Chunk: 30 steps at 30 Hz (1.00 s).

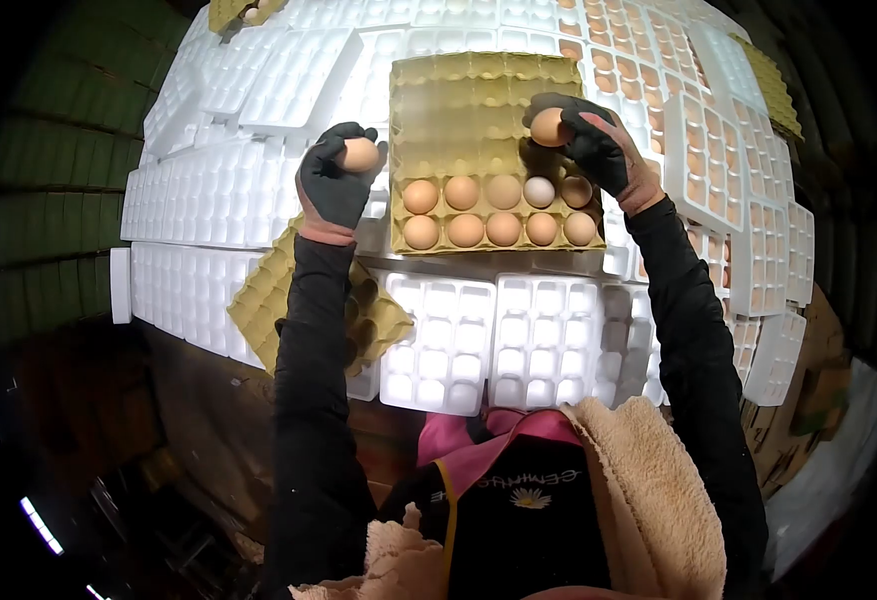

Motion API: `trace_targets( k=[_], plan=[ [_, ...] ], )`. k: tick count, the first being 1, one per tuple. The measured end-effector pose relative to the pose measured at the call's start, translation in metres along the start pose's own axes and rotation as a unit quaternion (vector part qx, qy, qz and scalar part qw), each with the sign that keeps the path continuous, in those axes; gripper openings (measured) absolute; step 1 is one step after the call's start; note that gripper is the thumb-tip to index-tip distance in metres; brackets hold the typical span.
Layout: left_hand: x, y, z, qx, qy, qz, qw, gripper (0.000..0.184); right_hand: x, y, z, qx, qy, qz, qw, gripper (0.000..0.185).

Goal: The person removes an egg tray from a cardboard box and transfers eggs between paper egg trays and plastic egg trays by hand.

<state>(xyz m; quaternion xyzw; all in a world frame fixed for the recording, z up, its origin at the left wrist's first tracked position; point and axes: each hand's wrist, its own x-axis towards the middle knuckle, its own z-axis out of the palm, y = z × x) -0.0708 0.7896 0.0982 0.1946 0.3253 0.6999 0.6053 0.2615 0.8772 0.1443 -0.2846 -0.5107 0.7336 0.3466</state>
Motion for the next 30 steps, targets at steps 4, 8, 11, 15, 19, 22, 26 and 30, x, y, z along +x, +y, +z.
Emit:
trace_targets(
  k=[4, 8, 11, 15, 19, 22, 26, 30],
  plan=[
    [-0.005, 0.016, 0.010, 0.539, -0.166, 0.029, 0.826, 0.038, 0.014, -0.007, 0.044, -0.588, -0.145, 0.004, 0.796, 0.036],
    [-0.002, 0.004, 0.034, 0.868, -0.267, 0.013, 0.418, 0.048, 0.016, 0.006, 0.058, -0.743, -0.187, -0.051, 0.641, 0.047],
    [-0.009, 0.013, 0.019, 0.777, -0.263, 0.078, 0.566, 0.044, 0.000, -0.013, 0.034, -0.313, -0.057, 0.121, 0.940, 0.047],
    [-0.035, 0.033, -0.001, 0.250, -0.094, -0.036, 0.963, 0.041, -0.001, 0.014, 0.023, -0.296, -0.085, -0.279, 0.909, 0.046],
    [-0.048, 0.030, 0.000, 0.489, -0.194, 0.009, 0.851, 0.050, 0.021, 0.008, 0.075, -0.562, -0.117, -0.100, 0.813, 0.037],
    [-0.057, 0.013, 0.031, 0.850, -0.261, 0.025, 0.457, 0.064, 0.032, 0.019, 0.108, -0.804, -0.170, -0.045, 0.569, 0.033],
    [-0.056, 0.021, 0.020, 0.797, -0.266, 0.136, 0.525, 0.056, 0.006, 0.015, 0.093, -0.713, -0.100, -0.052, 0.692, 0.048],
    [-0.080, 0.006, 0.007, 0.111, -0.108, -0.113, 0.981, 0.064, -0.096, 0.062, 0.063, 0.103, 0.072, -0.045, 0.991, 0.060]
  ],
)
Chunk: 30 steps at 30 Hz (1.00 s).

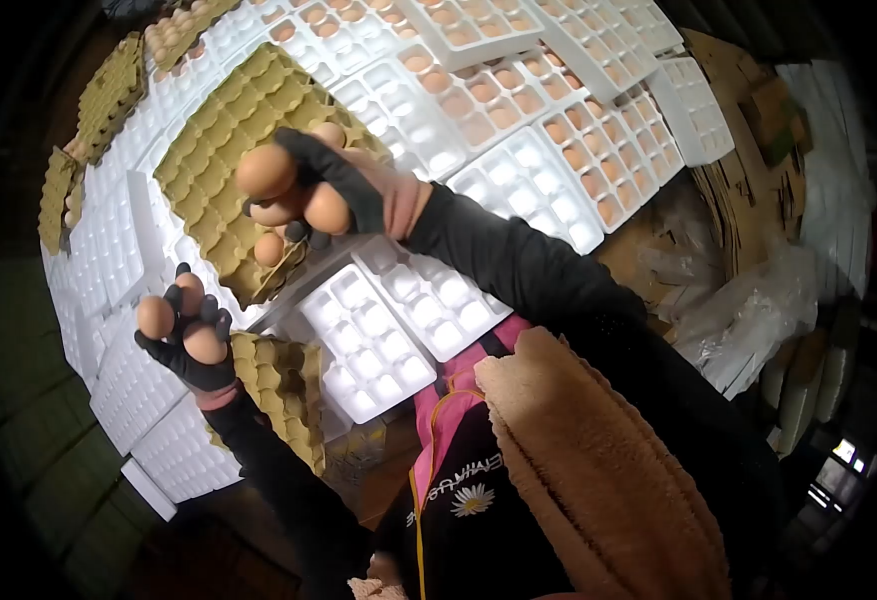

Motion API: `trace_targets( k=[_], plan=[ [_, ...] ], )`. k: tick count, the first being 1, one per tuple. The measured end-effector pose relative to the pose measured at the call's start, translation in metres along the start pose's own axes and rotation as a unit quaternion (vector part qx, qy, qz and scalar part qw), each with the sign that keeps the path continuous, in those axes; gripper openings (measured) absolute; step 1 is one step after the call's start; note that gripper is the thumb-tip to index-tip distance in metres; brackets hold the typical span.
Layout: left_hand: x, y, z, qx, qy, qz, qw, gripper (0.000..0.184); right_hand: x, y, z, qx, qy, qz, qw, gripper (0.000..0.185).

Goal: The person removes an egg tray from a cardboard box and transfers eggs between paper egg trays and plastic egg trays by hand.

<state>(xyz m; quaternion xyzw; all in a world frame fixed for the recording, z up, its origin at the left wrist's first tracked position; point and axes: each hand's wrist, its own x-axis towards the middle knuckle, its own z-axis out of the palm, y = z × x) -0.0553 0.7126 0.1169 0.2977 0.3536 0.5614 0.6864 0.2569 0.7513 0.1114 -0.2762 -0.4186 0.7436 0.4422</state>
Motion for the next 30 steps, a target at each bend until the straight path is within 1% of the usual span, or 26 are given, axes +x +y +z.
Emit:
trace_targets(
  k=[1, 2, 3, 4, 5, 6, 7, 8, 9, 10, 12, 13, 15, 16, 17, 19, 20, 21, 22, 23, 24, 25, 26, 27, 28, 30],
  plan=[
    [-0.008, -0.007, 0.018, -0.136, -0.054, -0.012, 0.989, 0.066, -0.031, 0.007, -0.009, 0.162, -0.009, -0.015, 0.987, 0.058],
    [-0.012, -0.030, 0.018, -0.213, -0.127, -0.051, 0.967, 0.068, -0.062, 0.013, -0.018, 0.319, -0.022, -0.026, 0.947, 0.057],
    [-0.018, -0.051, 0.032, -0.221, -0.150, -0.078, 0.961, 0.067, -0.097, 0.013, -0.040, 0.379, 0.004, 0.018, 0.925, 0.056],
    [-0.029, -0.074, 0.056, -0.132, -0.150, -0.080, 0.977, 0.066, -0.131, 0.013, -0.062, 0.438, 0.035, 0.059, 0.897, 0.055],
    [-0.037, -0.097, 0.082, -0.028, -0.150, -0.083, 0.985, 0.065, -0.163, 0.009, -0.083, 0.413, 0.103, 0.054, 0.903, 0.052],
    [-0.043, -0.120, 0.110, 0.111, -0.172, -0.075, 0.976, 0.064, -0.189, 0.003, -0.104, 0.307, 0.187, 0.028, 0.933, 0.049],
    [-0.046, -0.144, 0.135, 0.229, -0.213, -0.061, 0.948, 0.064, -0.214, -0.002, -0.122, 0.148, 0.267, 0.021, 0.952, 0.047],
    [-0.047, -0.166, 0.160, 0.337, -0.259, -0.032, 0.905, 0.063, -0.234, -0.003, -0.137, -0.073, 0.326, 0.022, 0.942, 0.045],
    [-0.040, -0.185, 0.180, 0.461, -0.308, 0.014, 0.832, 0.062, -0.243, -0.002, -0.150, -0.322, 0.339, 0.032, 0.883, 0.045],
    [-0.034, -0.204, 0.200, 0.568, -0.348, 0.073, 0.742, 0.062, -0.246, 0.004, -0.160, -0.508, 0.318, 0.035, 0.800, 0.045],
    [-0.011, -0.233, 0.211, 0.648, -0.370, 0.021, 0.666, 0.059, -0.244, 0.009, -0.173, -0.719, 0.227, 0.041, 0.656, 0.054],
    [0.003, -0.244, 0.213, 0.681, -0.381, 0.011, 0.625, 0.057, -0.240, 0.003, -0.169, -0.757, 0.172, 0.112, 0.620, 0.060],
    [0.025, -0.258, 0.220, 0.737, -0.396, 0.013, 0.547, 0.051, -0.237, -0.002, -0.177, -0.764, 0.192, 0.084, 0.610, 0.066],
    [0.031, -0.260, 0.224, 0.761, -0.400, 0.022, 0.511, 0.047, -0.232, -0.005, -0.184, -0.722, 0.223, 0.003, 0.654, 0.059],
    [0.035, -0.260, 0.228, 0.774, -0.394, 0.058, 0.492, 0.043, -0.223, -0.010, -0.191, -0.662, 0.261, -0.048, 0.701, 0.056],
    [0.045, -0.272, 0.236, 0.698, -0.335, 0.072, 0.629, 0.040, -0.204, -0.013, -0.203, -0.521, 0.332, -0.141, 0.774, 0.050],
    [0.050, -0.276, 0.242, 0.654, -0.299, 0.080, 0.690, 0.038, -0.194, -0.006, -0.212, -0.517, 0.336, -0.170, 0.769, 0.044],
    [0.051, -0.289, 0.257, 0.576, -0.225, 0.123, 0.776, 0.036, -0.184, 0.008, -0.223, -0.529, 0.327, -0.183, 0.761, 0.042],
    [0.050, -0.309, 0.271, 0.587, -0.208, 0.188, 0.760, 0.037, -0.182, 0.025, -0.230, -0.554, 0.348, -0.179, 0.735, 0.041],
    [0.044, -0.330, 0.278, 0.640, -0.210, 0.238, 0.699, 0.038, -0.177, 0.034, -0.234, -0.576, 0.362, -0.180, 0.710, 0.041],
    [0.041, -0.348, 0.279, 0.699, -0.215, 0.278, 0.623, 0.039, -0.177, 0.031, -0.233, -0.526, 0.394, -0.178, 0.732, 0.041],
    [0.037, -0.352, 0.281, 0.709, -0.225, 0.293, 0.600, 0.040, -0.175, 0.022, -0.227, -0.483, 0.404, -0.194, 0.752, 0.041],
    [0.033, -0.341, 0.282, 0.709, -0.237, 0.307, 0.589, 0.042, -0.173, 0.014, -0.221, -0.438, 0.412, -0.212, 0.770, 0.041],
    [0.030, -0.317, 0.282, 0.692, -0.245, 0.320, 0.599, 0.043, -0.164, -0.004, -0.206, -0.420, 0.392, -0.224, 0.787, 0.041],
    [0.031, -0.284, 0.278, 0.672, -0.221, 0.333, 0.624, 0.044, -0.155, -0.022, -0.191, -0.401, 0.371, -0.234, 0.804, 0.040],
    [0.046, -0.208, 0.252, 0.657, -0.131, 0.339, 0.661, 0.047, -0.113, -0.051, -0.154, -0.452, 0.257, -0.246, 0.818, 0.035]
  ],
)
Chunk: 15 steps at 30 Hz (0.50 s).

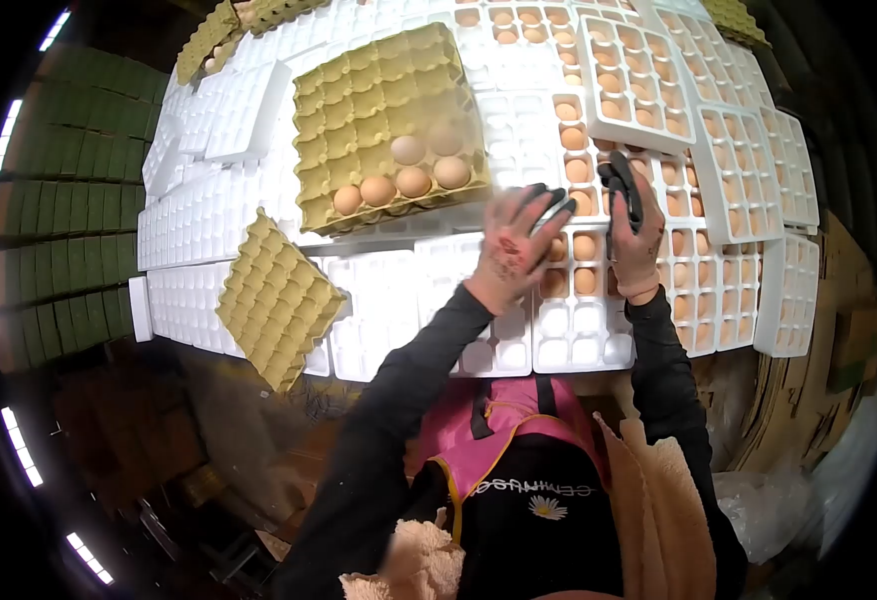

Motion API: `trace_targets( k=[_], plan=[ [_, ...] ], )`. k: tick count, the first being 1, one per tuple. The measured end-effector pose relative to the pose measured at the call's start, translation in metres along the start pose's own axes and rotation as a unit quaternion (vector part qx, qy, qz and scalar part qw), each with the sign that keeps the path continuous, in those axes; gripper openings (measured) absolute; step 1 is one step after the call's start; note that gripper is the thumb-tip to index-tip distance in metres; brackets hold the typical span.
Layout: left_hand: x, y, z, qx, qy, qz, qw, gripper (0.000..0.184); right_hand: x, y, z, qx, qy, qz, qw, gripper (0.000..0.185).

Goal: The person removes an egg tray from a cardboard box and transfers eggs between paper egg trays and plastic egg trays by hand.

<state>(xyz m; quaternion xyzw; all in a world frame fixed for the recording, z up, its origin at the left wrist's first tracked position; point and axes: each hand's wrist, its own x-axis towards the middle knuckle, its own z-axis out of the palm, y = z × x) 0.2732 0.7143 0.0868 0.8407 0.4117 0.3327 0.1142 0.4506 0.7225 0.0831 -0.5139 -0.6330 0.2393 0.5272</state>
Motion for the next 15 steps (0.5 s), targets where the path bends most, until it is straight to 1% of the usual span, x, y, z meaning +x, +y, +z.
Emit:
trace_targets(
  k=[1, 2, 3, 4, 5, 6, 7, 8, 9, 10, 11, 12, 13, 14, 15],
  plan=[
    [0.005, -0.026, -0.032, 0.016, 0.026, -0.037, 0.999, 0.048, 0.021, -0.019, 0.013, 0.003, -0.052, -0.035, 0.998, 0.033],
    [0.009, -0.057, -0.062, 0.045, 0.027, -0.076, 0.996, 0.049, 0.044, -0.031, 0.034, -0.030, -0.108, -0.091, 0.990, 0.035],
    [0.012, -0.086, -0.089, 0.076, 0.003, -0.108, 0.991, 0.050, 0.062, -0.035, 0.062, -0.101, -0.163, -0.161, 0.968, 0.038],
    [0.016, -0.111, -0.112, 0.106, -0.060, -0.133, 0.984, 0.052, 0.077, -0.034, 0.092, -0.207, -0.210, -0.234, 0.926, 0.042],
    [0.018, -0.131, -0.127, 0.124, -0.138, -0.148, 0.971, 0.053, 0.089, -0.035, 0.115, -0.276, -0.250, -0.269, 0.888, 0.046],
    [0.018, -0.144, -0.134, 0.126, -0.215, -0.150, 0.957, 0.054, 0.096, -0.034, 0.132, -0.309, -0.281, -0.277, 0.865, 0.050],
    [0.018, -0.152, -0.136, 0.128, -0.271, -0.142, 0.943, 0.056, 0.101, -0.033, 0.136, -0.289, -0.313, -0.250, 0.869, 0.051],
    [0.014, -0.159, -0.136, 0.141, -0.266, -0.110, 0.947, 0.057, 0.105, -0.032, 0.140, -0.269, -0.343, -0.222, 0.872, 0.051],
    [0.007, -0.166, -0.133, 0.146, -0.232, -0.072, 0.959, 0.054, 0.105, -0.018, 0.135, -0.170, -0.307, -0.177, 0.919, 0.050],
    [-0.004, -0.174, -0.131, 0.099, -0.152, -0.024, 0.983, 0.051, 0.104, -0.047, 0.117, -0.020, -0.311, 0.012, 0.950, 0.049],
    [-0.013, -0.176, -0.139, -0.086, -0.071, -0.136, 0.984, 0.050, 0.103, -0.043, 0.107, 0.144, -0.302, 0.097, 0.937, 0.048],
    [-0.025, -0.175, -0.152, -0.267, 0.014, -0.240, 0.933, 0.048, 0.101, -0.038, 0.097, 0.302, -0.273, 0.178, 0.896, 0.046],
    [-0.037, -0.176, -0.162, -0.435, 0.098, -0.332, 0.831, 0.047, 0.101, -0.047, 0.094, 0.291, -0.301, 0.195, 0.887, 0.046],
    [-0.047, -0.179, -0.168, -0.504, 0.204, -0.262, 0.797, 0.042, 0.101, -0.055, 0.090, 0.278, -0.329, 0.211, 0.877, 0.045],
    [-0.055, -0.183, -0.176, -0.522, 0.254, -0.233, 0.780, 0.037, 0.098, -0.060, 0.099, 0.162, -0.393, 0.154, 0.892, 0.046]
  ],
)
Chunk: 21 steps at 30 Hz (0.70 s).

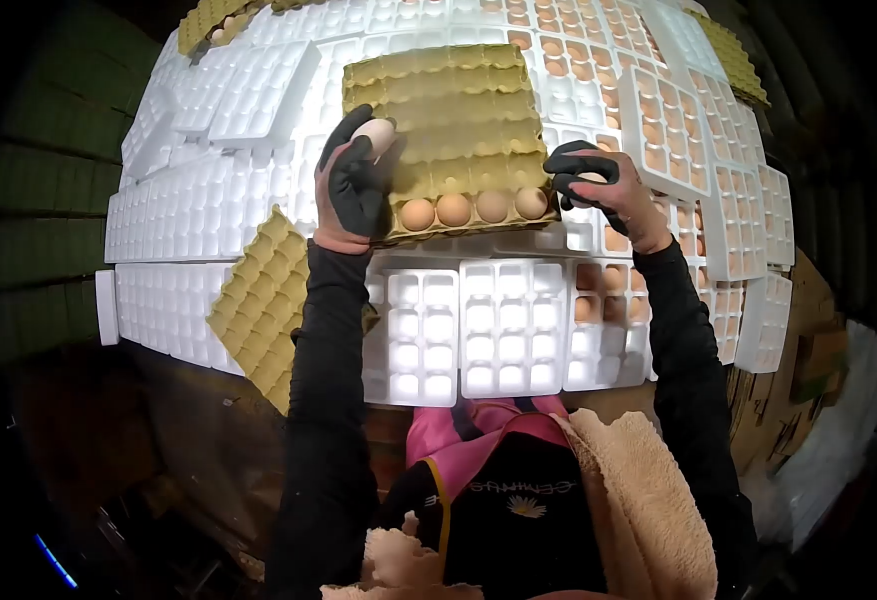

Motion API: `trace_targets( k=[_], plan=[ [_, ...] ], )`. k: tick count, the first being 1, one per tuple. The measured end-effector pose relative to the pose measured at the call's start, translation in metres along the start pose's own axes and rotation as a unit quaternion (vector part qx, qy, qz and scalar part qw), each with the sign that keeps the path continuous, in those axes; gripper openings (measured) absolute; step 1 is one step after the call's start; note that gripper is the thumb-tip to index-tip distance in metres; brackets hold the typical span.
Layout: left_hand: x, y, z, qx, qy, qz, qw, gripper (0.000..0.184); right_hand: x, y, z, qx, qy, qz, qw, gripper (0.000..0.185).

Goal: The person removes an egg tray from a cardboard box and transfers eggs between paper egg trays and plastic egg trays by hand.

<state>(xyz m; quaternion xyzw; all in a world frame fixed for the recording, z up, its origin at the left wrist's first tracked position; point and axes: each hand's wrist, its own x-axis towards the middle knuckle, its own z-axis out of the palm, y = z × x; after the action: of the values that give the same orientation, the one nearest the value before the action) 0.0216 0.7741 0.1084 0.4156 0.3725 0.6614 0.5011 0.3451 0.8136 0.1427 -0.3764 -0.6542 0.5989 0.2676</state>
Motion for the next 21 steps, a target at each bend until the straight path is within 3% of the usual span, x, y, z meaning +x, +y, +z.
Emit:
trace_targets(
  k=[1, 2, 3, 4, 5, 6, 7, 8, 10, 12, 13, 14, 15, 16, 17, 18, 20, 21],
  plan=[
    [-0.001, 0.006, -0.014, 0.033, 0.015, 0.023, 0.999, 0.034, 0.004, -0.002, 0.009, -0.138, -0.042, -0.009, 0.989, 0.048],
    [-0.002, 0.011, -0.026, 0.183, 0.004, 0.039, 0.982, 0.032, 0.005, 0.007, 0.023, -0.471, -0.030, -0.104, 0.875, 0.052],
    [-0.002, 0.017, -0.034, 0.282, -0.032, 0.027, 0.959, 0.032, 0.002, 0.009, 0.030, -0.518, -0.038, -0.103, 0.848, 0.053],
    [0.000, 0.019, -0.041, 0.251, -0.082, -0.051, 0.963, 0.035, 0.000, 0.003, 0.038, -0.564, -0.045, -0.101, 0.818, 0.054],
    [0.004, 0.033, -0.035, 0.226, -0.128, -0.130, 0.957, 0.039, -0.003, 0.013, 0.029, -0.529, -0.029, -0.101, 0.842, 0.055],
    [0.002, 0.039, -0.018, 0.420, -0.251, 0.037, 0.871, 0.041, -0.009, 0.020, 0.022, -0.381, 0.028, -0.115, 0.917, 0.057],
    [-0.007, 0.035, -0.007, 0.588, -0.271, 0.060, 0.759, 0.044, -0.015, 0.004, 0.023, -0.134, 0.065, -0.043, 0.988, 0.056],
    [-0.010, 0.030, -0.006, 0.648, -0.288, 0.038, 0.704, 0.047, -0.020, -0.012, 0.025, 0.121, 0.096, 0.031, 0.987, 0.056],
    [-0.015, 0.022, -0.004, 0.750, -0.331, 0.005, 0.572, 0.054, -0.012, -0.011, 0.031, 0.170, 0.081, 0.018, 0.982, 0.051],
    [-0.015, 0.024, -0.017, 0.712, -0.300, 0.011, 0.635, 0.055, 0.004, -0.016, 0.035, -0.043, 0.010, 0.030, 0.999, 0.045],
    [-0.013, 0.038, -0.013, 0.628, -0.252, -0.026, 0.736, 0.056, 0.014, -0.021, 0.047, -0.269, -0.026, -0.020, 0.963, 0.040],
    [-0.011, 0.025, -0.034, 0.422, -0.176, -0.075, 0.886, 0.049, 0.020, -0.023, 0.061, -0.482, -0.037, -0.069, 0.873, 0.035],
    [-0.010, 0.040, -0.022, 0.296, -0.142, -0.126, 0.936, 0.048, 0.027, -0.020, 0.073, -0.609, -0.035, -0.090, 0.787, 0.030],
    [-0.008, 0.054, -0.009, 0.165, -0.105, -0.174, 0.965, 0.048, 0.030, -0.024, 0.075, -0.636, -0.049, -0.066, 0.768, 0.030],
    [-0.005, 0.046, -0.007, 0.292, -0.176, -0.088, 0.936, 0.051, 0.032, -0.028, 0.077, -0.661, -0.065, -0.043, 0.746, 0.031],
    [-0.001, 0.032, -0.001, 0.469, -0.249, 0.039, 0.846, 0.053, 0.025, -0.019, 0.067, -0.595, -0.042, -0.041, 0.801, 0.035],
    [-0.012, 0.036, 0.045, 0.757, -0.326, -0.001, 0.567, 0.054, 0.011, -0.001, 0.047, -0.445, 0.001, -0.047, 0.894, 0.043],
    [-0.009, 0.017, 0.047, 0.791, -0.353, -0.021, 0.499, 0.058, -0.015, 0.007, 0.035, -0.370, 0.053, -0.110, 0.921, 0.044]
  ],
)
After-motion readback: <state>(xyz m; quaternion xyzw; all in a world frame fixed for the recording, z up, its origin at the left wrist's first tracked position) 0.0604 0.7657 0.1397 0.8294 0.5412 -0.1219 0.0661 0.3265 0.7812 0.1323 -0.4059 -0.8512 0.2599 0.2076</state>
